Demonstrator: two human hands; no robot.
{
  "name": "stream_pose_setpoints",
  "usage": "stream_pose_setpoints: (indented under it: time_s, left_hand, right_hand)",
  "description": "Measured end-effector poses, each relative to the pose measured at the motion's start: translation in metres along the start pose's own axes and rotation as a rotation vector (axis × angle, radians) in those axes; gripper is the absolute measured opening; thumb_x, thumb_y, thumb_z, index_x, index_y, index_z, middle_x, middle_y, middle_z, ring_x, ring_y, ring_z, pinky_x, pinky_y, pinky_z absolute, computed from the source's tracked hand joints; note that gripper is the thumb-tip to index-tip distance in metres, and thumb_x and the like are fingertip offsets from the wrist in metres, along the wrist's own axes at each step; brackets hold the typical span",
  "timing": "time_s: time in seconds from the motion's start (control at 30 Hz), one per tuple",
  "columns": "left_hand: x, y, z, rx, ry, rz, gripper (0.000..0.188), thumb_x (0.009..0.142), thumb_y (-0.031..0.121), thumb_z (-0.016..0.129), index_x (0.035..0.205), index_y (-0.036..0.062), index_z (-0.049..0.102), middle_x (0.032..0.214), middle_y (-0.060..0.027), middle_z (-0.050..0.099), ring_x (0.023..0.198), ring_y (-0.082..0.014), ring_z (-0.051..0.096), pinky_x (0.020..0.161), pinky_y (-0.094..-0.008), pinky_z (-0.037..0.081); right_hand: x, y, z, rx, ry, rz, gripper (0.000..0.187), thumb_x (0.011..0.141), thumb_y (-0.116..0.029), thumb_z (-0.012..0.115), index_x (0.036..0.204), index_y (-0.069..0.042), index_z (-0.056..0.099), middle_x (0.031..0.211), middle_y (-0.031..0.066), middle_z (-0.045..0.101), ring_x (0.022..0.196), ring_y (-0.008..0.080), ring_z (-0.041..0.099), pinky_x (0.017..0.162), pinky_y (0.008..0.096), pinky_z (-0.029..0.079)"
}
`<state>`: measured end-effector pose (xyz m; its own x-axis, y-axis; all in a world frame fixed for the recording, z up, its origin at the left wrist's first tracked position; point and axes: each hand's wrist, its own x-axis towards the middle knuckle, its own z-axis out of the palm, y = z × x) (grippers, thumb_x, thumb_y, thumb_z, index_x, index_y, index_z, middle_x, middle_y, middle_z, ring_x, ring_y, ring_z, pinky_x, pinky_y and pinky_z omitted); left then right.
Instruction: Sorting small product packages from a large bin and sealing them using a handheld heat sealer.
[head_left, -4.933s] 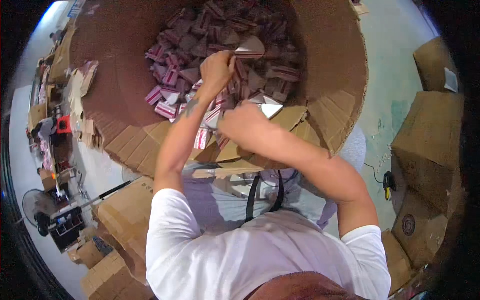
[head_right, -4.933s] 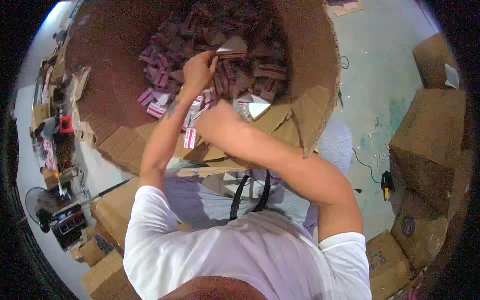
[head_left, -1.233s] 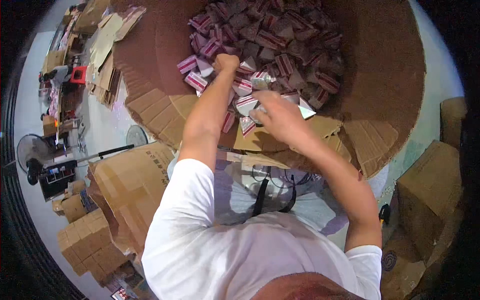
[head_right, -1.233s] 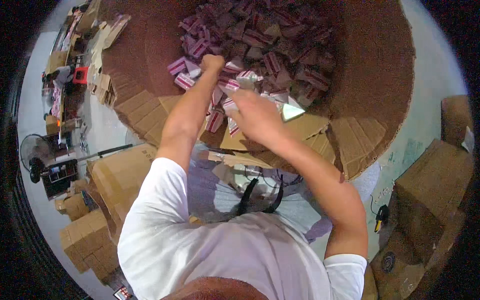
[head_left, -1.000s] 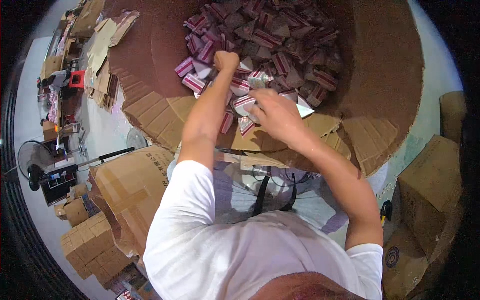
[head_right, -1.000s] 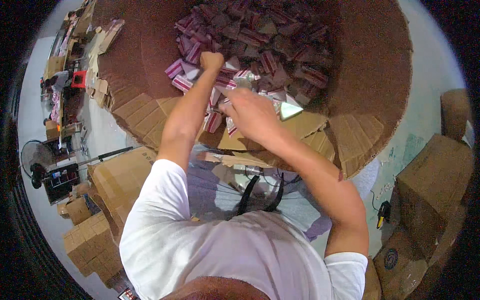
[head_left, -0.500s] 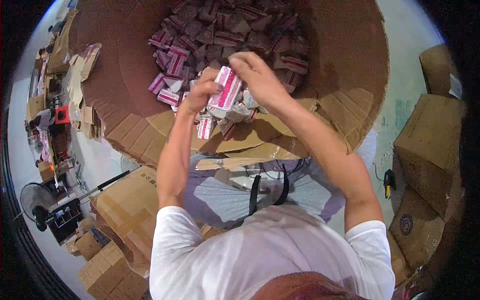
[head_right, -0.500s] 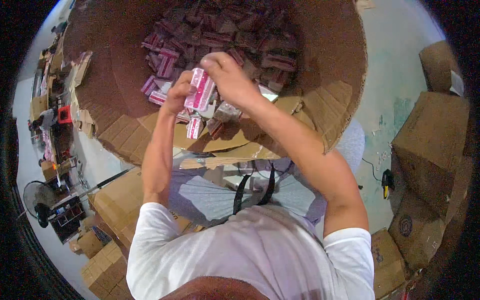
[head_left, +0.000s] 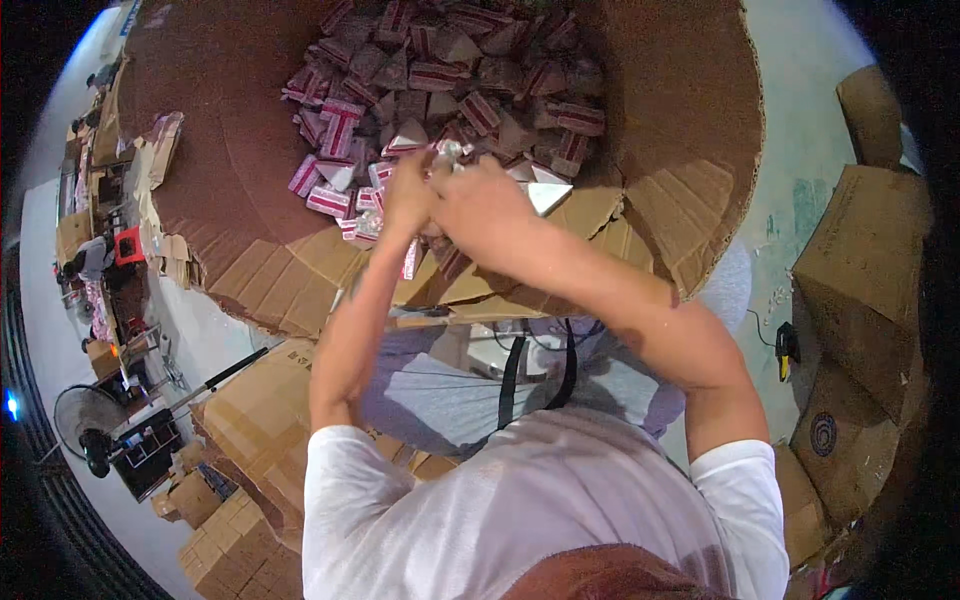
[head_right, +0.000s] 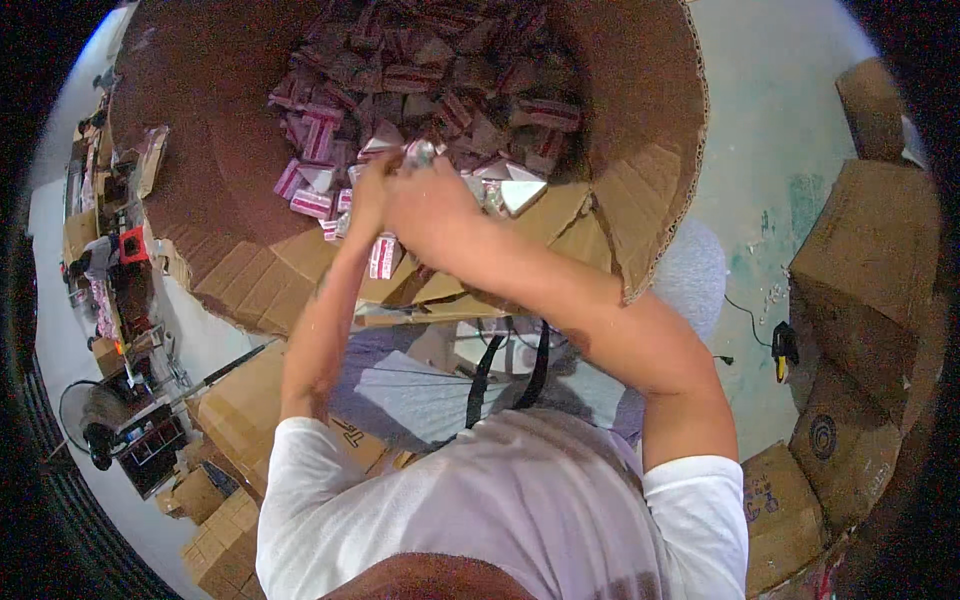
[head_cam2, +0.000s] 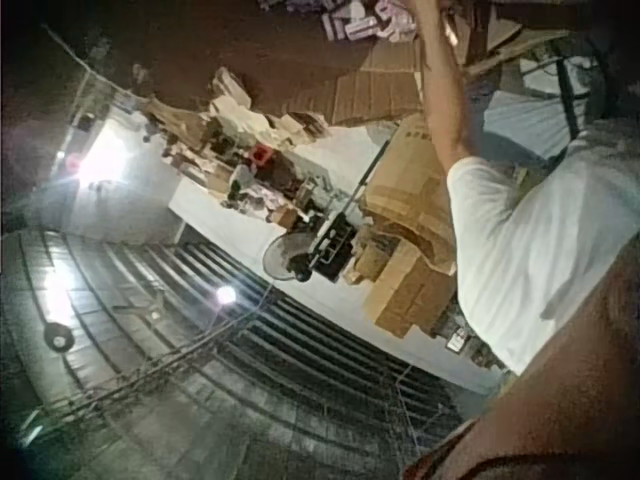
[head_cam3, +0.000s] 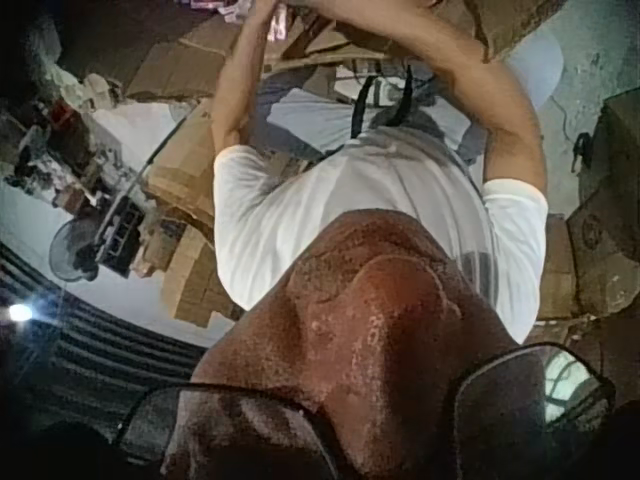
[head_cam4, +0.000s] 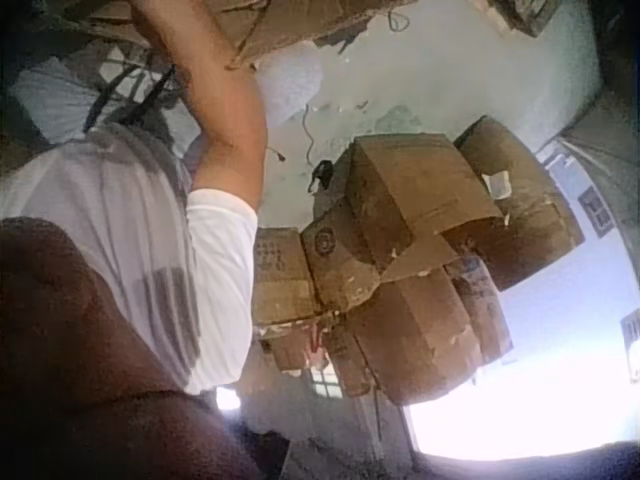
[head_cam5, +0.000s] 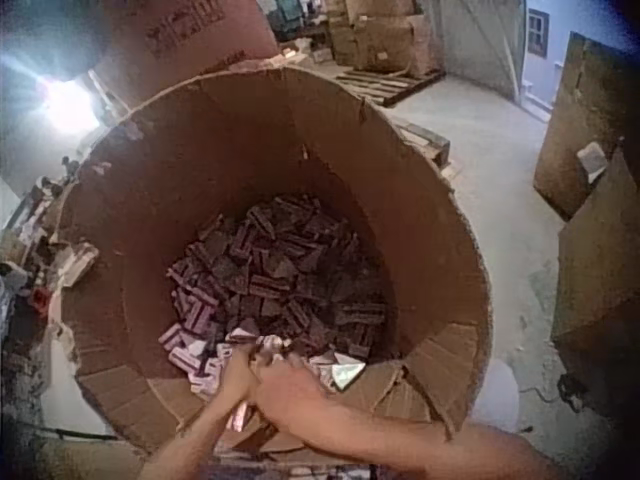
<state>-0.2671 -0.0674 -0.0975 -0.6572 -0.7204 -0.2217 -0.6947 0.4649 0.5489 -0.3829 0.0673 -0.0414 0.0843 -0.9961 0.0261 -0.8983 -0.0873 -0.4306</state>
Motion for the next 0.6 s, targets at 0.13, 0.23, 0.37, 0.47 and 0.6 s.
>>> stream_pose_setpoints:
  time_s: [0.13,0.23,0.37,0.47,0.6]
  left_hand:
    - [0.091,-0.004,0.065,-0.034,0.021,-0.006,0.041,0.083,0.036,0.065,0.098,-0.0010,0.074,0.093,-0.0263,0.071,0.091,-0.0415,0.070,0.084,-0.0460,0.053]
    - [0.160,-0.026,0.127,0.349,-0.169,-0.121,0.045,0.080,0.039,0.061,0.099,0.0005,0.075,0.105,-0.0272,0.070,0.101,-0.0419,0.068,0.089,-0.0495,0.053]
    - [0.188,-0.001,0.206,0.313,0.169,0.064,0.050,0.084,0.048,0.062,0.114,0.0092,0.073,0.113,-0.0184,0.071,0.105,-0.0417,0.067,0.090,-0.0516,0.053]
    - [0.195,-0.155,0.114,0.440,0.631,0.332,0.043,0.085,0.046,0.063,0.104,0.0099,0.075,0.109,-0.0181,0.071,0.100,-0.0381,0.068,0.084,-0.0507,0.054]
    - [0.146,0.011,0.127,0.432,-0.162,0.281,0.037,0.084,0.042,0.065,0.093,0.0080,0.075,0.098,-0.0178,0.071,0.089,-0.0374,0.069,0.077,-0.0513,0.054]
  right_hand:
    - [-0.017,-0.002,0.010,-0.128,-0.498,-0.053,0.017,0.084,-0.013,0.065,0.094,-0.010,0.078,0.099,0.0097,0.073,0.094,0.0273,0.072,0.084,0.0444,0.053]
    - [-0.011,-0.014,0.005,-0.073,-0.481,-0.101,0.018,0.084,-0.013,0.065,0.097,-0.010,0.077,0.104,0.0111,0.074,0.091,0.0271,0.073,0.079,0.0450,0.055]
    - [-0.026,0.011,-0.010,-0.158,-0.519,-0.048,0.019,0.084,-0.013,0.066,0.099,-0.011,0.077,0.102,0.0084,0.073,0.097,0.0246,0.071,0.083,0.0423,0.052]
    - [0.000,-0.056,-0.042,-0.084,-0.345,-0.262,0.016,0.084,-0.014,0.066,0.096,-0.012,0.076,0.101,0.0066,0.073,0.097,0.0239,0.071,0.083,0.0404,0.051]
    - [-0.023,0.028,-0.003,-0.096,-0.336,-0.017,0.013,0.082,-0.013,0.066,0.092,-0.011,0.074,0.096,0.0066,0.072,0.093,0.0247,0.071,0.080,0.0406,0.051]
